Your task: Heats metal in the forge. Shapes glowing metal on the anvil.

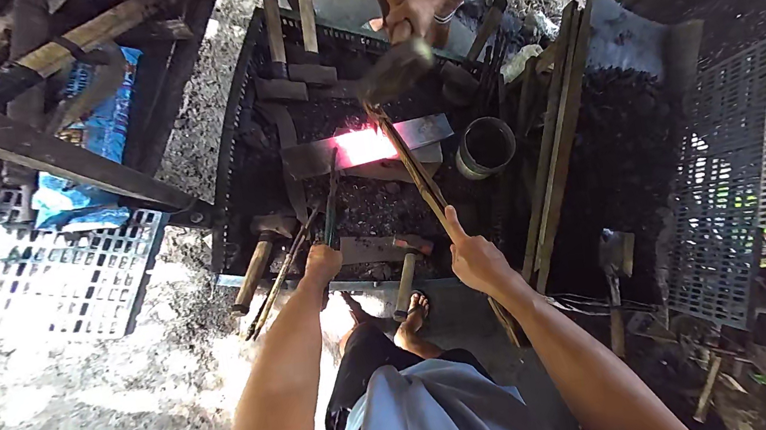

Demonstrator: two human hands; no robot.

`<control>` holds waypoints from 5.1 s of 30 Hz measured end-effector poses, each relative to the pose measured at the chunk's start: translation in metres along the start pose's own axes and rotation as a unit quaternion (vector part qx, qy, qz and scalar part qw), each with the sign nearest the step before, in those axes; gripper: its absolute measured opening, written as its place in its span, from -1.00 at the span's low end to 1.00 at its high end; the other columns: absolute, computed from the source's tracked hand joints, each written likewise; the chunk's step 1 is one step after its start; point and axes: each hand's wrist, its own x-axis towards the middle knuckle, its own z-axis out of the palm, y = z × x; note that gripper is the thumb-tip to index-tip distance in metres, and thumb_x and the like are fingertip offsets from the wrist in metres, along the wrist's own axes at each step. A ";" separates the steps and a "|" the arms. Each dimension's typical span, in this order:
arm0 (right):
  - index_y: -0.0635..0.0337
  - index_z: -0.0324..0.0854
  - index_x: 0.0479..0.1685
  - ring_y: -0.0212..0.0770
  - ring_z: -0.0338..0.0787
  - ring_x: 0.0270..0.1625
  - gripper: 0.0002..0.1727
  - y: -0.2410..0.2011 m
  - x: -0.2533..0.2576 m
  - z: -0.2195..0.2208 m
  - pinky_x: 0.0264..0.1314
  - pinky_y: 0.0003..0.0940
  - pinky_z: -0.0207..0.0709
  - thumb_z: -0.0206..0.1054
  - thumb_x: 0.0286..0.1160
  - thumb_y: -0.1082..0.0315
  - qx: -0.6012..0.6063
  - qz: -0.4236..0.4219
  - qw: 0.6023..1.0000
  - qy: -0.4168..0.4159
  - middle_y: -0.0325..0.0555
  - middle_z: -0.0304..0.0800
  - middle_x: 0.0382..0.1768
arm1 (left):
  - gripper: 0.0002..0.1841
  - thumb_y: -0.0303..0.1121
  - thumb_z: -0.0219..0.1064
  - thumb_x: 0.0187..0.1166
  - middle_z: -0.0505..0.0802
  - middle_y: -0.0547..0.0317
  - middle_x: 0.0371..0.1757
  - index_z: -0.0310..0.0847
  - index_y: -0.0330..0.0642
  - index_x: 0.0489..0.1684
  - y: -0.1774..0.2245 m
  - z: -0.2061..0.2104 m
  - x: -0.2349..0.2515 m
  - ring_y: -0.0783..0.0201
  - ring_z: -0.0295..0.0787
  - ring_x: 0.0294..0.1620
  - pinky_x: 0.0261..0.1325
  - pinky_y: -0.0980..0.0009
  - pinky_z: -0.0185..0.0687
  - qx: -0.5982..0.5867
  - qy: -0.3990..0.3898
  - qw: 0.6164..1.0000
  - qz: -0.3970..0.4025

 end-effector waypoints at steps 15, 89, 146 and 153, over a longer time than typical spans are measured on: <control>-0.41 -0.67 0.93 0.11 0.89 -0.14 -0.11 0.018 0.001 -0.015 0.00 0.10 0.75 -0.02 0.88 0.17 0.001 -0.020 1.000 -0.019 0.18 0.81 -0.13 | -0.62 -0.19 0.26 0.68 0.80 -0.34 -0.15 0.66 -0.47 -0.09 -0.003 0.002 0.004 -0.14 0.80 -0.27 -0.10 -0.14 0.71 -0.004 0.010 1.000 -0.006; -0.51 -0.59 0.94 0.21 0.87 0.08 -0.11 0.038 0.000 -0.025 0.11 0.20 0.70 0.01 0.83 0.18 -0.055 -0.010 0.998 0.006 0.18 0.85 -0.03 | -0.66 -0.22 0.24 0.64 0.79 -0.25 -0.15 0.65 -0.41 -0.02 0.012 0.020 0.006 -0.04 0.78 -0.30 -0.17 -0.03 0.72 -0.031 0.015 0.999 -0.032; -0.50 -0.57 0.94 0.15 0.87 0.05 -0.17 0.059 -0.005 -0.010 0.15 0.14 0.71 -0.06 0.86 0.13 -0.059 -0.013 0.998 -0.003 0.15 0.85 -0.01 | -0.70 -0.27 0.30 0.60 0.80 -0.32 -0.16 0.66 -0.44 -0.12 0.015 0.000 -0.002 -0.11 0.79 -0.30 -0.17 -0.10 0.72 -0.036 0.025 0.999 -0.026; -0.51 -0.61 0.94 0.14 0.89 0.01 -0.16 0.066 -0.002 0.008 0.08 0.14 0.74 -0.09 0.86 0.14 -0.072 -0.014 0.997 -0.004 0.11 0.86 -0.07 | -0.66 -0.25 0.29 0.60 0.80 -0.35 -0.09 0.65 -0.45 -0.02 0.008 0.005 0.012 -0.12 0.82 -0.26 -0.13 -0.11 0.75 -0.037 0.021 0.999 -0.023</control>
